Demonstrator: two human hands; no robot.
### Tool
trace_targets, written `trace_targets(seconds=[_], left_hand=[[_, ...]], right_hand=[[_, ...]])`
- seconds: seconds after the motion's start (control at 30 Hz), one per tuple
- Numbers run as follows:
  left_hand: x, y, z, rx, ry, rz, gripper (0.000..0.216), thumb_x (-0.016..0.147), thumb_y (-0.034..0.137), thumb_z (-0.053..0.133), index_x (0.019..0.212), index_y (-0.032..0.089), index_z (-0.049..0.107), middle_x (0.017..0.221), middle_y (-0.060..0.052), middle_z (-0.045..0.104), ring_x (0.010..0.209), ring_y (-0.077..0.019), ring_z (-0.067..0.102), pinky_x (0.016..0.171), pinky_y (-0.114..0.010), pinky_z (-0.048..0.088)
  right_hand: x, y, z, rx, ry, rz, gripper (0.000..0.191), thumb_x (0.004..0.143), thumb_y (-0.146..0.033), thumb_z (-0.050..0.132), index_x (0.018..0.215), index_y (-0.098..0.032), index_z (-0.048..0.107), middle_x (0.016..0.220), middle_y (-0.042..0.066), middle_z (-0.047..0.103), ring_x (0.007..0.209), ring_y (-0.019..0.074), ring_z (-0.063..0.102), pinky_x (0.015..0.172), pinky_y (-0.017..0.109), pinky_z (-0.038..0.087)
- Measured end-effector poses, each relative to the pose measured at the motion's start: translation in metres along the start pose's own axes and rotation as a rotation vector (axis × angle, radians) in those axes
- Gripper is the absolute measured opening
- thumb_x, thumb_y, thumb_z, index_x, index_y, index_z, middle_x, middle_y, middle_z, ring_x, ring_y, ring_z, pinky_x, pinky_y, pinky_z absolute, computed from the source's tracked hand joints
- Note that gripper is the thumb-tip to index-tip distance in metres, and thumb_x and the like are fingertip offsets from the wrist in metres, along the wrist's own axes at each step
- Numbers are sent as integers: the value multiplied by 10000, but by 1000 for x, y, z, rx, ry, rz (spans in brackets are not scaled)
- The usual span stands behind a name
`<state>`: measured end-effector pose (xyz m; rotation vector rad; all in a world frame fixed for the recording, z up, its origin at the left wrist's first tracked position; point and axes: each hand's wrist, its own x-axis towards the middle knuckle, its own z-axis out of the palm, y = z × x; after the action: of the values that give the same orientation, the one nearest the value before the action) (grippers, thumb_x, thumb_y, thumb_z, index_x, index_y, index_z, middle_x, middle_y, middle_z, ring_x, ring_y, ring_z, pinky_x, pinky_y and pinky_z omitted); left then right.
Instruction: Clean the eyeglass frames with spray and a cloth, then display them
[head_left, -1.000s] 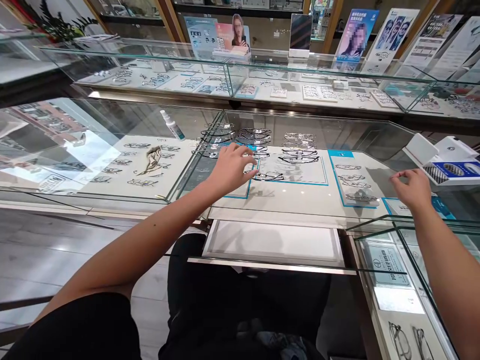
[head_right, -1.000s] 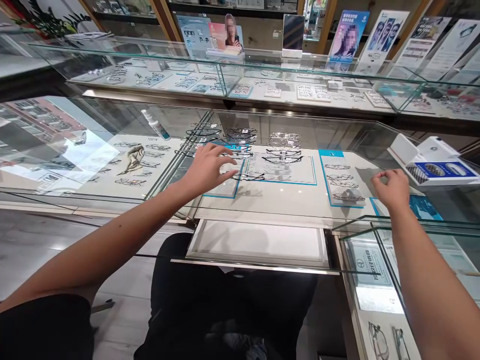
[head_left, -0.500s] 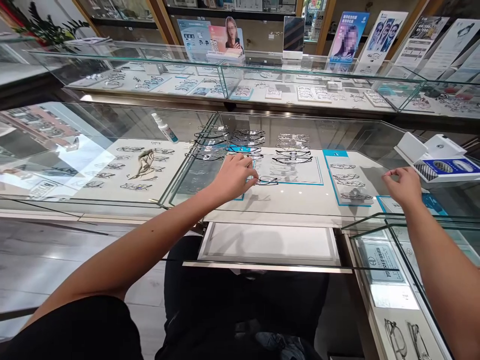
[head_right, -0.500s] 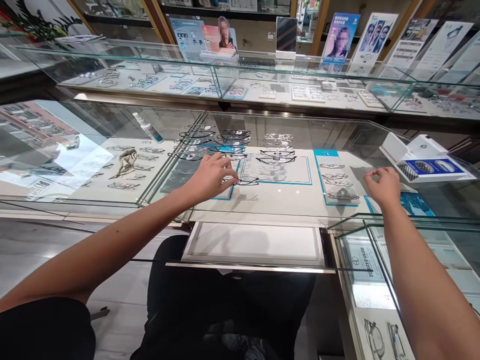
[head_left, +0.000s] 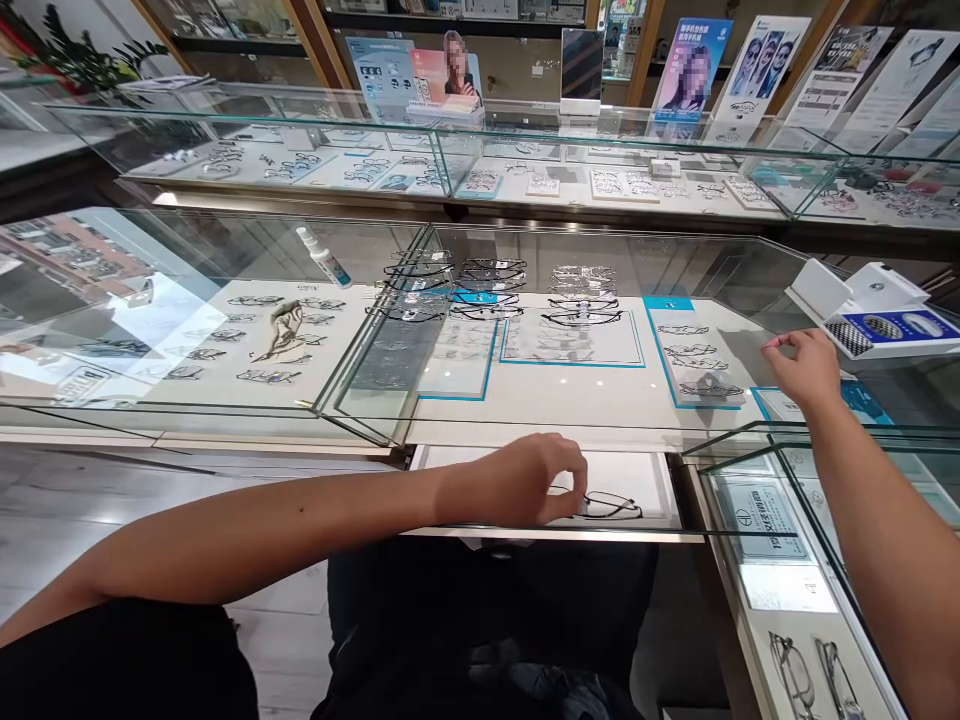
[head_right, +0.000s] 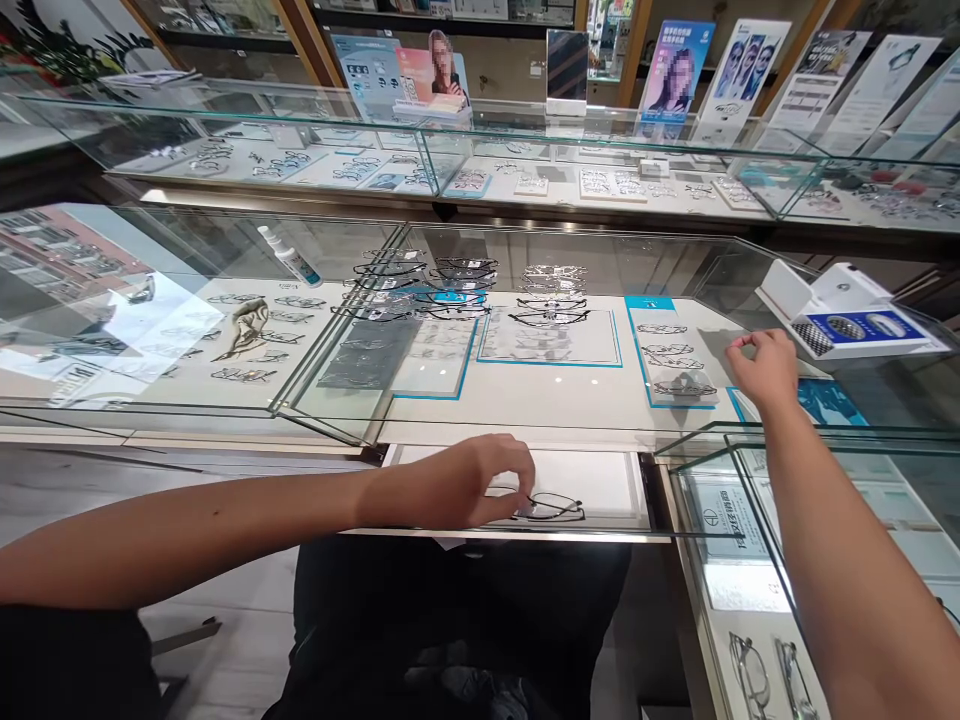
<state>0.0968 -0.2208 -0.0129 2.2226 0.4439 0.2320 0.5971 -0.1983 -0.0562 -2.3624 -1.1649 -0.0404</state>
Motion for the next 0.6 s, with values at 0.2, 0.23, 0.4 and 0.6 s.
trace_targets(seconds=[0.2, 0.23, 0.4, 0.6], left_hand=[[40, -42, 44, 101, -130, -180, 67, 966, 216, 673, 916, 235, 714, 1052, -24, 835, 1072, -243, 744, 993, -377, 534], [47, -50, 49, 129, -142, -188, 78, 968, 209, 662, 912, 237, 708, 1064, -21, 836, 1092, -246, 741, 1016, -385, 528], [78, -83, 65, 311, -155, -178, 161, 1037, 228, 544, 942, 238, 673, 1064, -29, 819, 1089, -249, 718, 997, -396, 501], [120, -110, 71, 481, -68, -114, 270, 1090, 286, 470, 1019, 212, 719, 1121, -91, 814, 1119, -300, 694, 960, -441, 472]], right_hand=[[-1, 2, 1, -4, -16, -6, 47, 895, -306, 592, 885, -264, 609, 1340, 178, 645, 1260, 338, 576, 1138, 478, 444], [-1, 2, 1, 1, -14, -6, 41, 890, -300, 593, 883, -264, 612, 1341, 178, 645, 1261, 340, 576, 1140, 483, 446], [-2, 0, 1, 37, -2, -10, 19, 867, -271, 602, 855, -266, 616, 1293, 162, 638, 1215, 338, 559, 1116, 491, 450], [-2, 0, 3, 90, 13, -23, 27, 861, -255, 619, 835, -263, 616, 1231, 150, 613, 1192, 326, 526, 1123, 484, 416]])
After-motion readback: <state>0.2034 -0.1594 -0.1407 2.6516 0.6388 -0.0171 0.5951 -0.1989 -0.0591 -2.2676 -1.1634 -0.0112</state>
